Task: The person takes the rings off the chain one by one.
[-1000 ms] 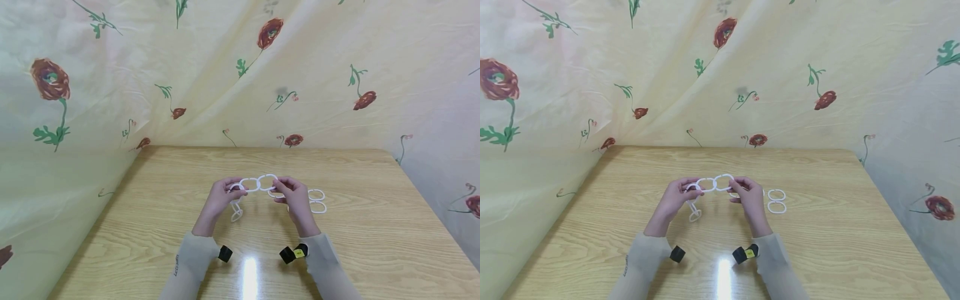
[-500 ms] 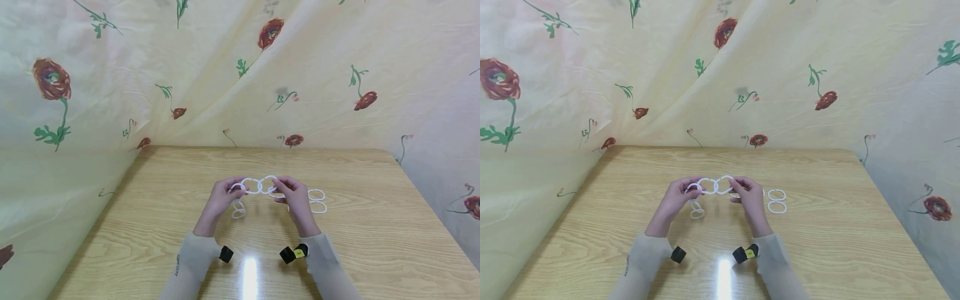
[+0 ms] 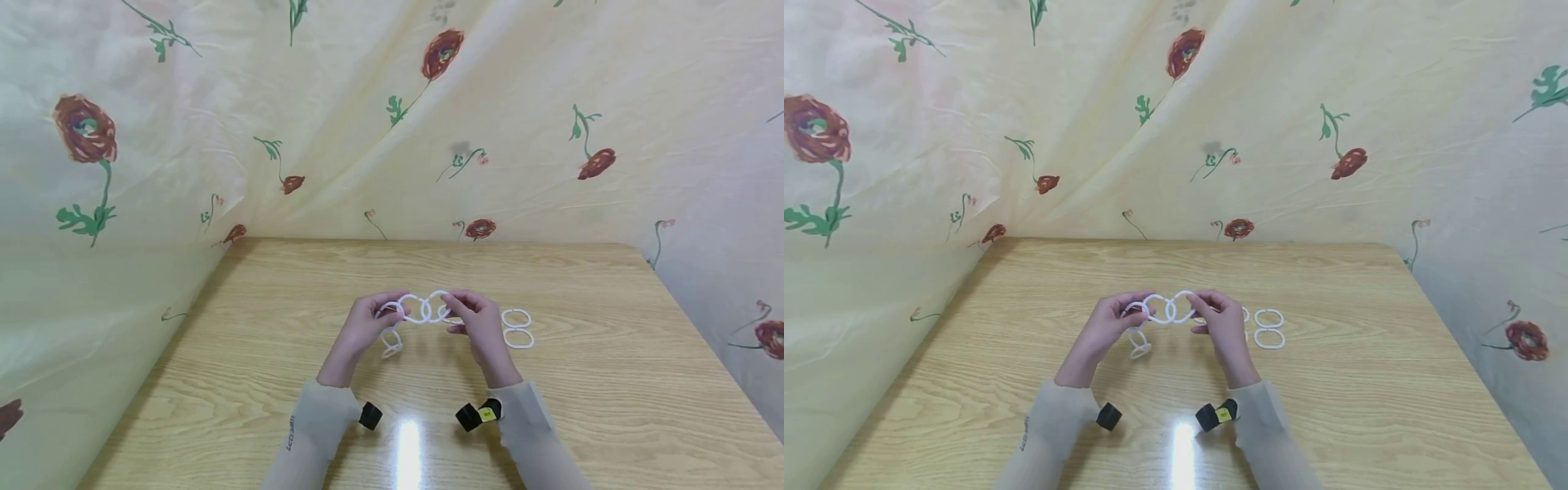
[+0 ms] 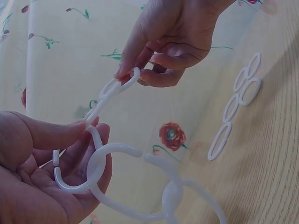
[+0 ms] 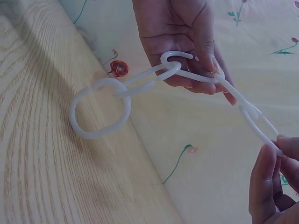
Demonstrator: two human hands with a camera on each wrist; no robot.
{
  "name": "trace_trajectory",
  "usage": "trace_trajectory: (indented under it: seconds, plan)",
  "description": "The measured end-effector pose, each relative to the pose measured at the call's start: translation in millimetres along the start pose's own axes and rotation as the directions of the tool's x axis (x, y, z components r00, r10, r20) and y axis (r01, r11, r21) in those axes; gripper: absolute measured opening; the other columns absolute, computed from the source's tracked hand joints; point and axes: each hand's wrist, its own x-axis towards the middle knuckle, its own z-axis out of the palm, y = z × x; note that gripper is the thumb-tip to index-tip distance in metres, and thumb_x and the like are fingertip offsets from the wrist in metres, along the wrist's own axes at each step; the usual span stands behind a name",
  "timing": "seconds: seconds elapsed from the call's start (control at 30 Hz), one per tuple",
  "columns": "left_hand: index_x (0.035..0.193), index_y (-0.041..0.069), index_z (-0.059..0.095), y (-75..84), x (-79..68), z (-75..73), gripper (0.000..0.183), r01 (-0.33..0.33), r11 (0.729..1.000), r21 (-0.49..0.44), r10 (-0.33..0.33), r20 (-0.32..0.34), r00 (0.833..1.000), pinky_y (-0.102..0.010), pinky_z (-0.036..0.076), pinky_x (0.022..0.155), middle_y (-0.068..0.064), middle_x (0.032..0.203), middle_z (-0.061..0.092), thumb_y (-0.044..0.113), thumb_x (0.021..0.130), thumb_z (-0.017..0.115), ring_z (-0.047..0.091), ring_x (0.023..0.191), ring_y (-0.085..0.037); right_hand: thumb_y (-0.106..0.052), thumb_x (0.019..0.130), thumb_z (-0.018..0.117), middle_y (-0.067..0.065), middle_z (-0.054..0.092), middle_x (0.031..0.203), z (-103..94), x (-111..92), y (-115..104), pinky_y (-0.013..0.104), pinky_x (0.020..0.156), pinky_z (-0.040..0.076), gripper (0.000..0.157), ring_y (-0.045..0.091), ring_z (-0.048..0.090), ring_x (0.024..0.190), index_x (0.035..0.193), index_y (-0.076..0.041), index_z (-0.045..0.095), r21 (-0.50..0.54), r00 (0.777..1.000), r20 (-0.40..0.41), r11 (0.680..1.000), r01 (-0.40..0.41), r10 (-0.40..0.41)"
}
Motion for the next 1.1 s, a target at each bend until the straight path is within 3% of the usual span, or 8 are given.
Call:
trace_trajectory:
  seconds: [0.17,0.33,0.63,1.1]
  plan:
    - [0.129,-0.004,0.057,-0.9,0.3,1.1,0.037,0.017,1.000,0.010,-0.017,0.002,1.000,-0.012,0.053,0.078,-0.027,0.111,0.067,-0.003,0.091,0.059,0.064,0.090,-0.005,-0.018,0.092,0.067,-0.006,0.064,0.076,0.4,0.4,1.1,0.019,0.053,0.055,0.006,0.007,0.062,0.070,0.090,-0.014,0.070,-0.013,1.000,0.009,1.000,-0.001,0.001]
    - [0.129,-0.004,0.058,-1.5,0.3,1.5,0.038,0.015,0.999,0.032,-0.016,0.024,1.000,-0.012,0.053,0.078,-0.027,0.112,0.067,-0.004,0.091,0.059,0.064,0.091,-0.008,-0.019,0.091,0.068,-0.010,0.063,0.075,1.3,0.2,1.6,0.020,0.052,0.055,0.015,0.008,0.063,0.072,0.096,-0.005,0.070,-0.027,1.000,0.020,1.000,-0.007,0.007]
    - [0.129,-0.006,0.057,-3.6,0.8,2.4,0.039,0.000,0.999,0.047,-0.002,0.054,0.999,-0.014,0.054,0.078,-0.029,0.111,0.067,-0.004,0.091,0.060,0.065,0.089,-0.008,-0.019,0.091,0.068,-0.010,0.062,0.073,2.1,0.1,1.9,0.019,0.052,0.054,0.006,0.010,0.064,0.074,0.087,-0.014,0.071,-0.042,0.999,0.032,0.999,-0.003,0.004]
    - [0.129,-0.006,0.057,-2.2,0.7,5.0,0.038,0.011,0.999,0.033,-0.014,0.066,0.998,-0.017,0.055,0.080,-0.031,0.114,0.065,-0.004,0.091,0.059,0.067,0.093,-0.013,-0.016,0.092,0.067,-0.011,0.063,0.072,2.6,-3.1,-0.2,0.018,0.050,0.053,0.007,0.009,0.064,0.073,0.089,-0.010,0.071,-0.043,0.999,0.047,0.999,0.000,0.002]
